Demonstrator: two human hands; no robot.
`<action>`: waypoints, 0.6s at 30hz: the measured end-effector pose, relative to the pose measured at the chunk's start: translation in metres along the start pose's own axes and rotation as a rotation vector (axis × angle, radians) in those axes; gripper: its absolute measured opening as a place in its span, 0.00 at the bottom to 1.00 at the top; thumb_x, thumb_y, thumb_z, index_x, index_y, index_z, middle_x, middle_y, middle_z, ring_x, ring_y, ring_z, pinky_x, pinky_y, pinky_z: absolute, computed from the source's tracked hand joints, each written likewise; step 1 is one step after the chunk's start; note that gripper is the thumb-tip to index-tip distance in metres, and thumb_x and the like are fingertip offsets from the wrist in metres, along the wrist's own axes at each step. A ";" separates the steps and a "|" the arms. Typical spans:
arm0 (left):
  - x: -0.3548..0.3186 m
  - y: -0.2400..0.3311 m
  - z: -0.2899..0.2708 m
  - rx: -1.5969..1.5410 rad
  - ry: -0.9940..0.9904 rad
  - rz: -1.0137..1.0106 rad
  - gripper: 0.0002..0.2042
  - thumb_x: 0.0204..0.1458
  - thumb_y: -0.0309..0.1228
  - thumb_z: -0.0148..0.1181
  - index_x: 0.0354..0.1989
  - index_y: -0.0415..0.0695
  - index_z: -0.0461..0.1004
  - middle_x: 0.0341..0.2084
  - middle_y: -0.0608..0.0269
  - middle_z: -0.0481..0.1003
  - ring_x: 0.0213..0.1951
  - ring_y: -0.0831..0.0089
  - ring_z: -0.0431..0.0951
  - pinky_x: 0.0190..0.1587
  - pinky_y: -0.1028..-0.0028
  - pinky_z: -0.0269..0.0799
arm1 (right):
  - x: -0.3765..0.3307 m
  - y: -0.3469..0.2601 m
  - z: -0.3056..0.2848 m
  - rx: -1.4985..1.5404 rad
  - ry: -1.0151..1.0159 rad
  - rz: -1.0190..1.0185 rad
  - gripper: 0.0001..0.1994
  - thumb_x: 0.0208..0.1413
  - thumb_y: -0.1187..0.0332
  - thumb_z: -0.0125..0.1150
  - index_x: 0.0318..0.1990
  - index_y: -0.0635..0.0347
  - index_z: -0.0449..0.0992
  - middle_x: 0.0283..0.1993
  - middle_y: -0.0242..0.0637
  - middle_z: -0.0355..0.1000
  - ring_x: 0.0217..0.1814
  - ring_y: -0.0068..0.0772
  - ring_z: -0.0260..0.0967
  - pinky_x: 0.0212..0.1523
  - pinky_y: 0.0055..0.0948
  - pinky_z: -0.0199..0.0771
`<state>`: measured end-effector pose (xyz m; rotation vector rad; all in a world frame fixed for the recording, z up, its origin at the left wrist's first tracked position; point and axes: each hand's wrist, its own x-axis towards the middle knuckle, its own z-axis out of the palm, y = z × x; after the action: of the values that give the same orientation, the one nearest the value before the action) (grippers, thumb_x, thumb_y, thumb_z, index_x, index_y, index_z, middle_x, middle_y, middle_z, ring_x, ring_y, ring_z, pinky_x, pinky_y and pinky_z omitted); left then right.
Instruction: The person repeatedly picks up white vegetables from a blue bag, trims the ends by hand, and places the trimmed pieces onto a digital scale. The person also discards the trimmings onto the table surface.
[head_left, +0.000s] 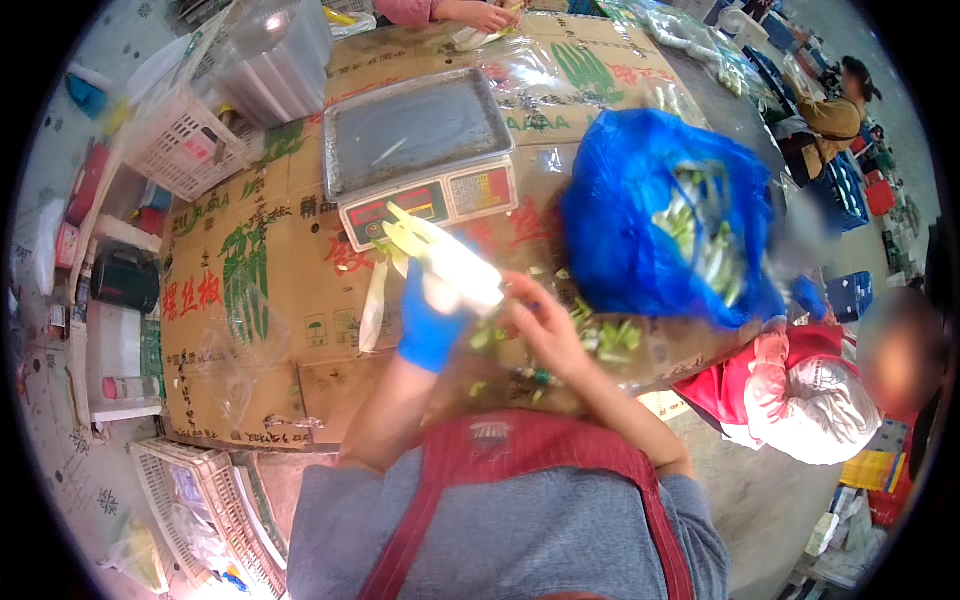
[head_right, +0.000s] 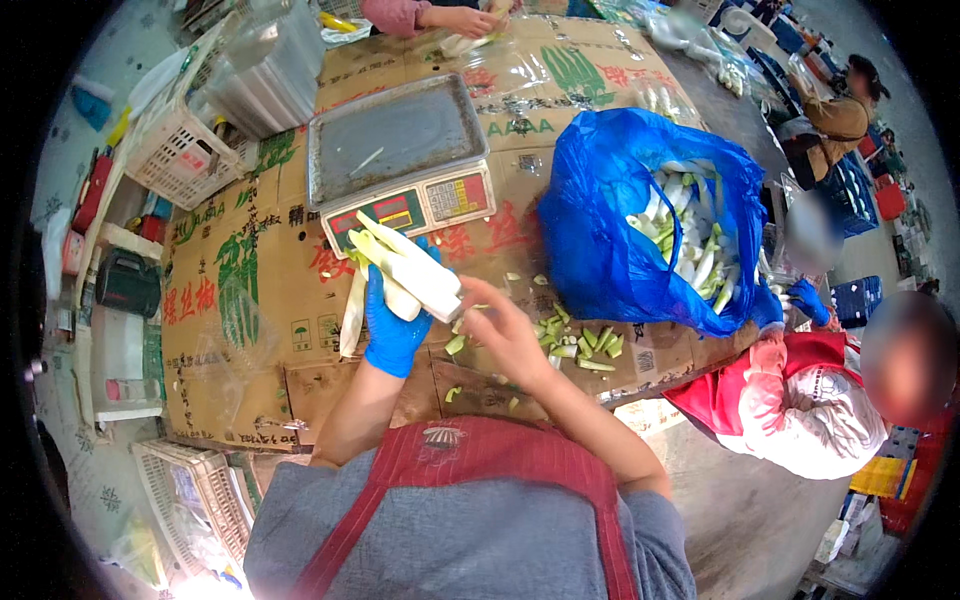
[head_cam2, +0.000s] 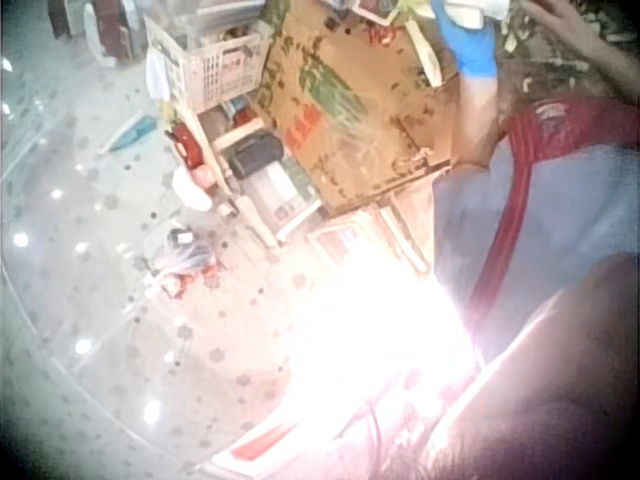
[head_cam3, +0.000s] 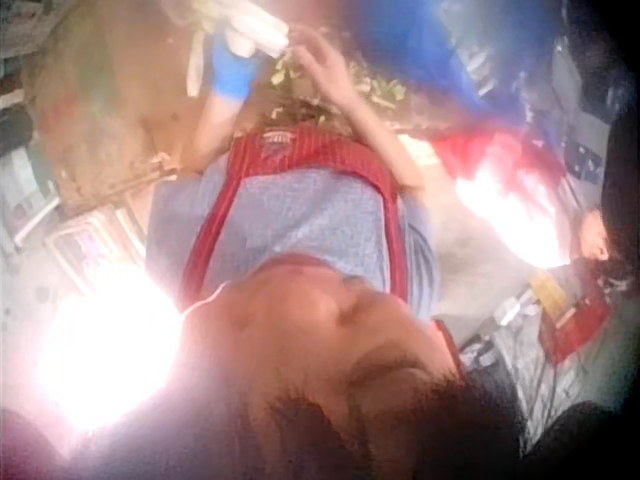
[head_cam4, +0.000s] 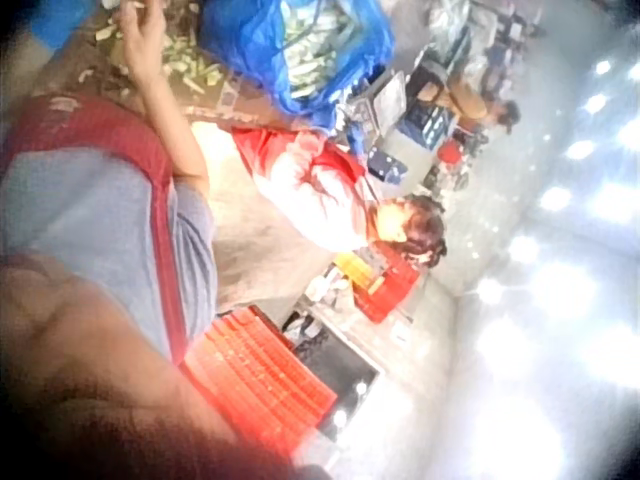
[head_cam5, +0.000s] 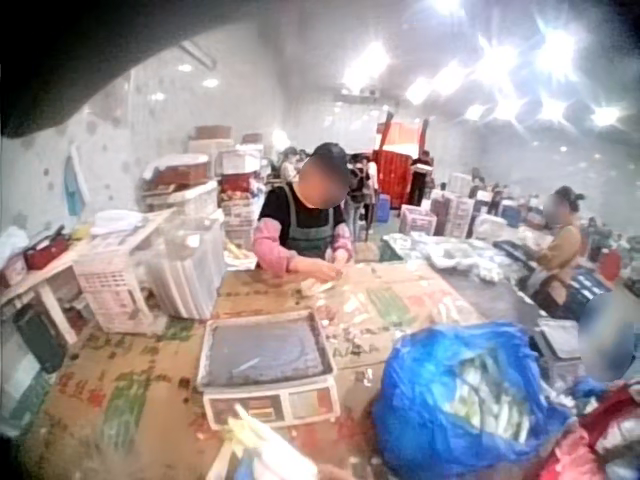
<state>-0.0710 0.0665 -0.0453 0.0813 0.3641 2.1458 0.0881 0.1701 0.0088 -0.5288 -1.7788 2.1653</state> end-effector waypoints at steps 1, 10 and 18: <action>-0.002 -0.001 0.005 -0.002 -0.028 -0.003 0.37 0.57 0.55 0.52 0.71 0.51 0.50 0.68 0.52 0.57 0.67 0.52 0.58 0.67 0.51 0.56 | -0.003 -0.003 0.003 -0.020 0.009 -0.007 0.23 0.65 0.69 0.53 0.66 0.62 0.61 0.46 0.28 0.66 0.42 0.19 0.69 0.42 0.22 0.71; -0.017 -0.012 0.000 0.204 -0.057 0.012 0.36 0.59 0.49 0.52 0.73 0.55 0.46 0.70 0.53 0.51 0.69 0.48 0.54 0.69 0.48 0.52 | -0.018 0.009 0.008 0.051 0.052 -0.090 0.24 0.60 0.75 0.58 0.64 0.59 0.62 0.43 0.31 0.65 0.39 0.22 0.68 0.39 0.23 0.74; -0.016 -0.025 -0.013 0.345 -0.061 -0.010 0.36 0.58 0.42 0.52 0.72 0.44 0.46 0.69 0.50 0.55 0.68 0.51 0.56 0.69 0.51 0.54 | -0.027 0.025 0.009 0.260 0.118 -0.039 0.25 0.58 0.79 0.58 0.62 0.57 0.58 0.44 0.34 0.65 0.40 0.28 0.72 0.38 0.26 0.77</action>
<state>-0.0448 0.0633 -0.0637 0.3393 0.6934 2.0456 0.1084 0.1451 -0.0115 -0.5398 -1.4079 2.2427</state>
